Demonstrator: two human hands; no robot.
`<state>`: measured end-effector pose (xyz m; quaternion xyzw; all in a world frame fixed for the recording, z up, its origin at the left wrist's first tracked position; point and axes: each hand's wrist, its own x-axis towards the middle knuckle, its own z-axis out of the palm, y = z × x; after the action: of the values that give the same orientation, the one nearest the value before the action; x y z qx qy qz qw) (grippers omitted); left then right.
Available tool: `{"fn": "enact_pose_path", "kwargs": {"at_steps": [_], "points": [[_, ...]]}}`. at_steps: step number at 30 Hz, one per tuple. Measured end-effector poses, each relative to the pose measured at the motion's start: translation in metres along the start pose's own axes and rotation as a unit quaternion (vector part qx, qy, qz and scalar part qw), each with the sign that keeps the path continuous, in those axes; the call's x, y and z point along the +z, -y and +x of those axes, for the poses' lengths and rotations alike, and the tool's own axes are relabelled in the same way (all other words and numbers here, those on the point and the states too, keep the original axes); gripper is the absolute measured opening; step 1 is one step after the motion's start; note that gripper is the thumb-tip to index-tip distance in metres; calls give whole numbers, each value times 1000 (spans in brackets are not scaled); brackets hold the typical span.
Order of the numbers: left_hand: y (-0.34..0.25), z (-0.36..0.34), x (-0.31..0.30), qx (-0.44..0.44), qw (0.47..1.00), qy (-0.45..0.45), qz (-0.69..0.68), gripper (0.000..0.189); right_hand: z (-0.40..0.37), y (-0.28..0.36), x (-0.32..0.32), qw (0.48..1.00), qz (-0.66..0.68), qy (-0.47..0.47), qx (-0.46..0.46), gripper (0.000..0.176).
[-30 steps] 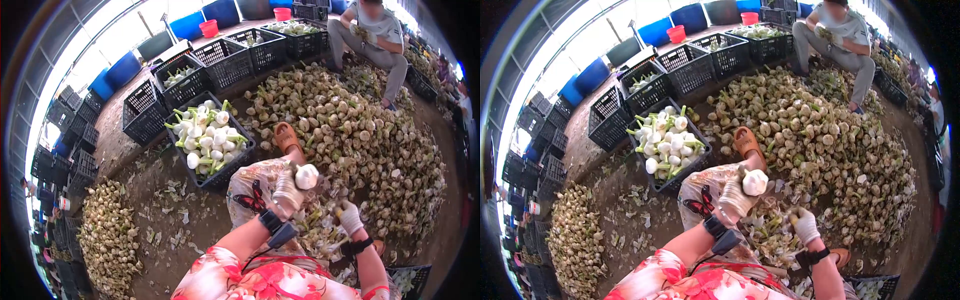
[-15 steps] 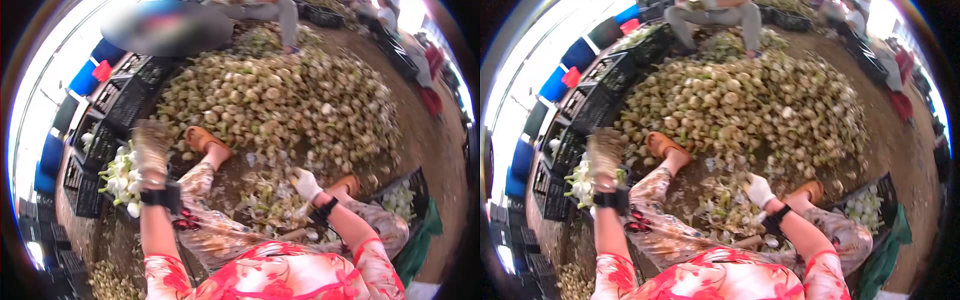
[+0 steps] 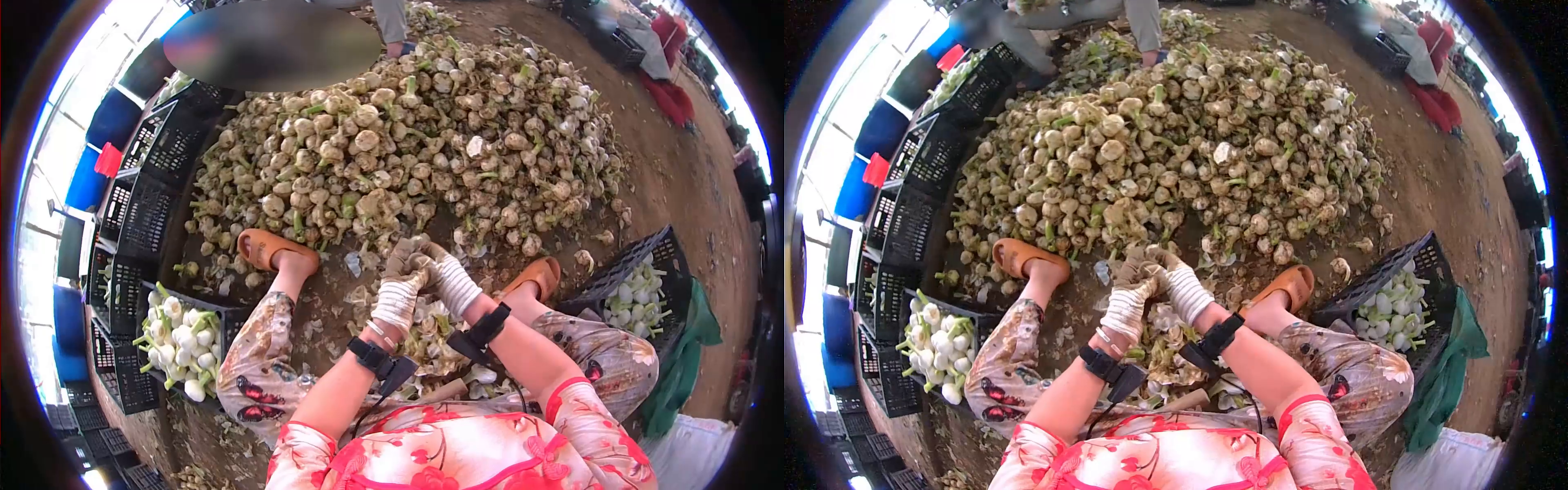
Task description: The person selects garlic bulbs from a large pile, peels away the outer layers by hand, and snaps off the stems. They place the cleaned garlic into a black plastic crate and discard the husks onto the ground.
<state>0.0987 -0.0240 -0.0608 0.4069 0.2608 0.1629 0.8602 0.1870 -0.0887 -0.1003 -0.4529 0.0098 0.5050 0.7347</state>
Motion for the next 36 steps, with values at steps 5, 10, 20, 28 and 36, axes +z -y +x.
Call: {"fn": "enact_pose_path", "kwargs": {"at_steps": [5,10,20,28,36], "points": [[26,36,-12,-24,999,38,26,66,54,47,-40,963,-228,-39,-137,35],[67,78,-64,-69,996,-2,59,44,157,173,-52,621,-666,-247,-330,35],[46,92,-43,-205,976,-21,69,37,169,178,-82,482,-849,-200,-87,23],[-36,60,26,-245,948,77,-188,37,44,103,-12,961,-209,1,-181,19],[-51,-15,33,175,977,19,117,52,-61,84,38,985,-113,28,-130,29]]}}
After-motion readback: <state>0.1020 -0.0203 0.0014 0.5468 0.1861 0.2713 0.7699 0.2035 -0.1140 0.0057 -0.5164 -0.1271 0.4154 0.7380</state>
